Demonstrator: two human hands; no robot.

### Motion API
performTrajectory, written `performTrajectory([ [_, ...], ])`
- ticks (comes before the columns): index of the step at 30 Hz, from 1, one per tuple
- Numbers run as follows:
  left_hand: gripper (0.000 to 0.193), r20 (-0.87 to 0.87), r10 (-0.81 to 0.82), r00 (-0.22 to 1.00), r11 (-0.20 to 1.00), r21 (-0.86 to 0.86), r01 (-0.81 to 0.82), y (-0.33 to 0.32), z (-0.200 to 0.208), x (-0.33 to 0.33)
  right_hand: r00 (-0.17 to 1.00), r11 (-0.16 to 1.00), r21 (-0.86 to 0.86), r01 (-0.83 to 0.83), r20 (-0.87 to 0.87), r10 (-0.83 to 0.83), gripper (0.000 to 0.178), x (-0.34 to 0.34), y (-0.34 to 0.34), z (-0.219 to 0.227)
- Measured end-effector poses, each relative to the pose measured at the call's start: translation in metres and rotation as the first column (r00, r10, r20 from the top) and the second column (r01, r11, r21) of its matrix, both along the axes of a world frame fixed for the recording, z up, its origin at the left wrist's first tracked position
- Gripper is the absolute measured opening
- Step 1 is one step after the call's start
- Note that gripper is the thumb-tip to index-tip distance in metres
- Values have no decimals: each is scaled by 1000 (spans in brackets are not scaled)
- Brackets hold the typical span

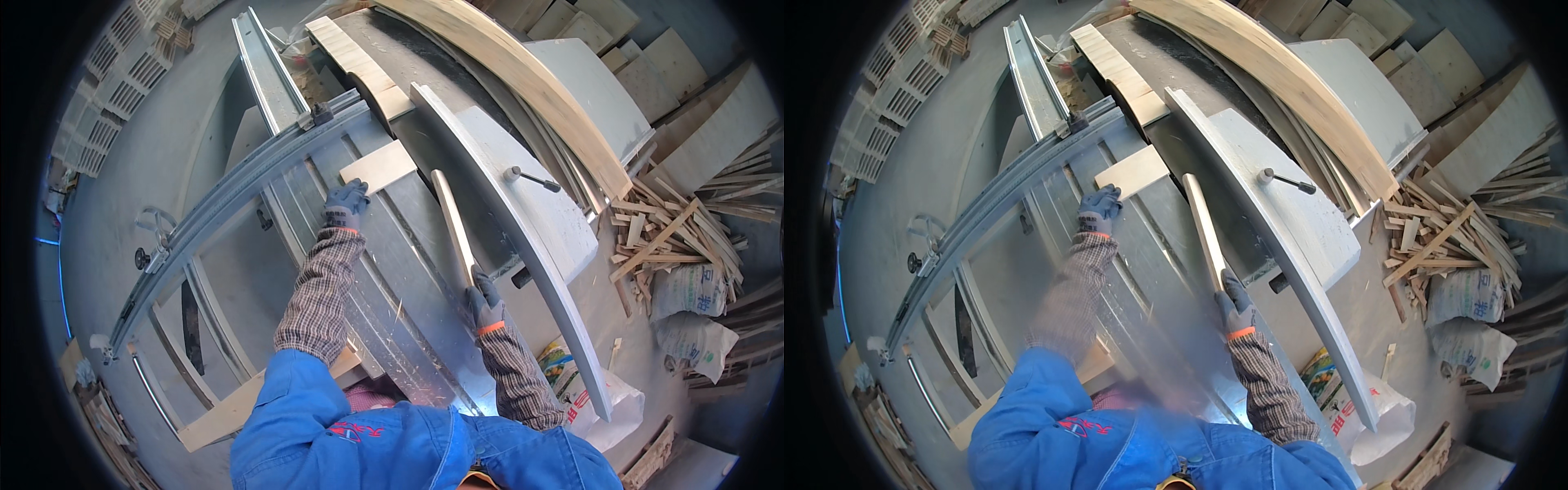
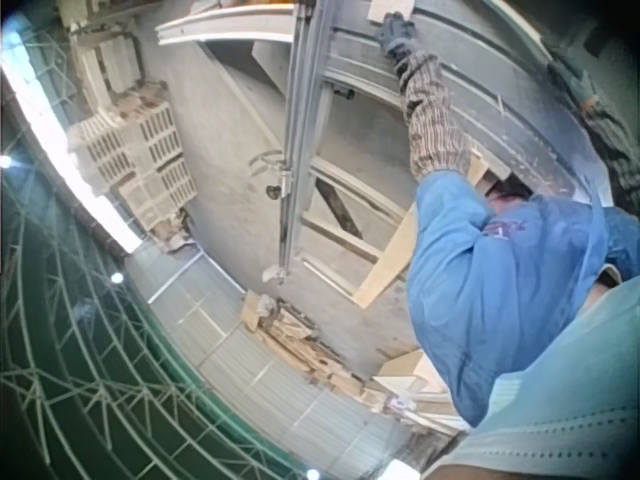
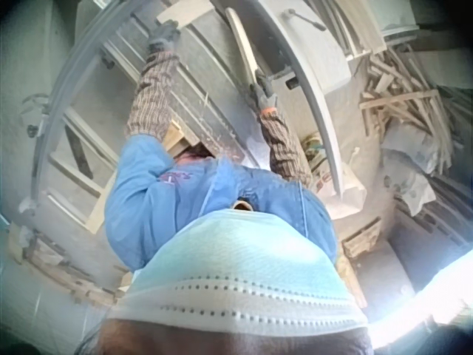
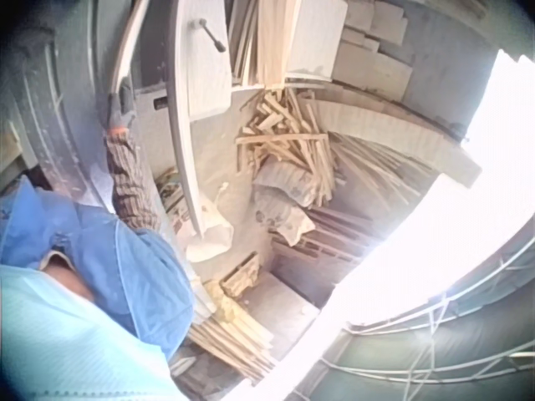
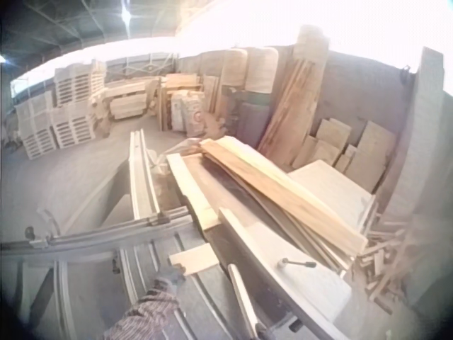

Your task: The person uses a table saw to cut multiple small wooden pieces, guiding each piece through the blade with a push stick. After cutting, the person collects the pieces and places them into a white bag.

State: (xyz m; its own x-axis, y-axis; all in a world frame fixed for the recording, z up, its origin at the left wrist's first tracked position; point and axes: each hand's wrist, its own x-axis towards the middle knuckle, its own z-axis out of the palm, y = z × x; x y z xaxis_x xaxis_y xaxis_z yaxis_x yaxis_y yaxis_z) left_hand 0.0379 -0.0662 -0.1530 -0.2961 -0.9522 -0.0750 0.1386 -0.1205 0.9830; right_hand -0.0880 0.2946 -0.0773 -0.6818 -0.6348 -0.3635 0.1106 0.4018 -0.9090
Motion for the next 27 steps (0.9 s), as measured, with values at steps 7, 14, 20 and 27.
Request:
performTrajectory([
  [7,23,163,-27,986,988,-144,51,35,-18,-9,980,989,-7,-146,-136,144,49,-2,37,-12],
  [14,32,576,252,778,608,-719,337,31,-11,-58,991,987,-100,-123,-67,117,51,-15,9,-13],
  [20,27,325,-66,943,926,-332,179,18,-13,-76,995,994,-99,38,99,-28,54,-18,-2,-10],
  [27,26,597,201,776,684,-653,325,13,-7,-79,996,993,-103,49,80,-41,53,-37,-24,-14],
])
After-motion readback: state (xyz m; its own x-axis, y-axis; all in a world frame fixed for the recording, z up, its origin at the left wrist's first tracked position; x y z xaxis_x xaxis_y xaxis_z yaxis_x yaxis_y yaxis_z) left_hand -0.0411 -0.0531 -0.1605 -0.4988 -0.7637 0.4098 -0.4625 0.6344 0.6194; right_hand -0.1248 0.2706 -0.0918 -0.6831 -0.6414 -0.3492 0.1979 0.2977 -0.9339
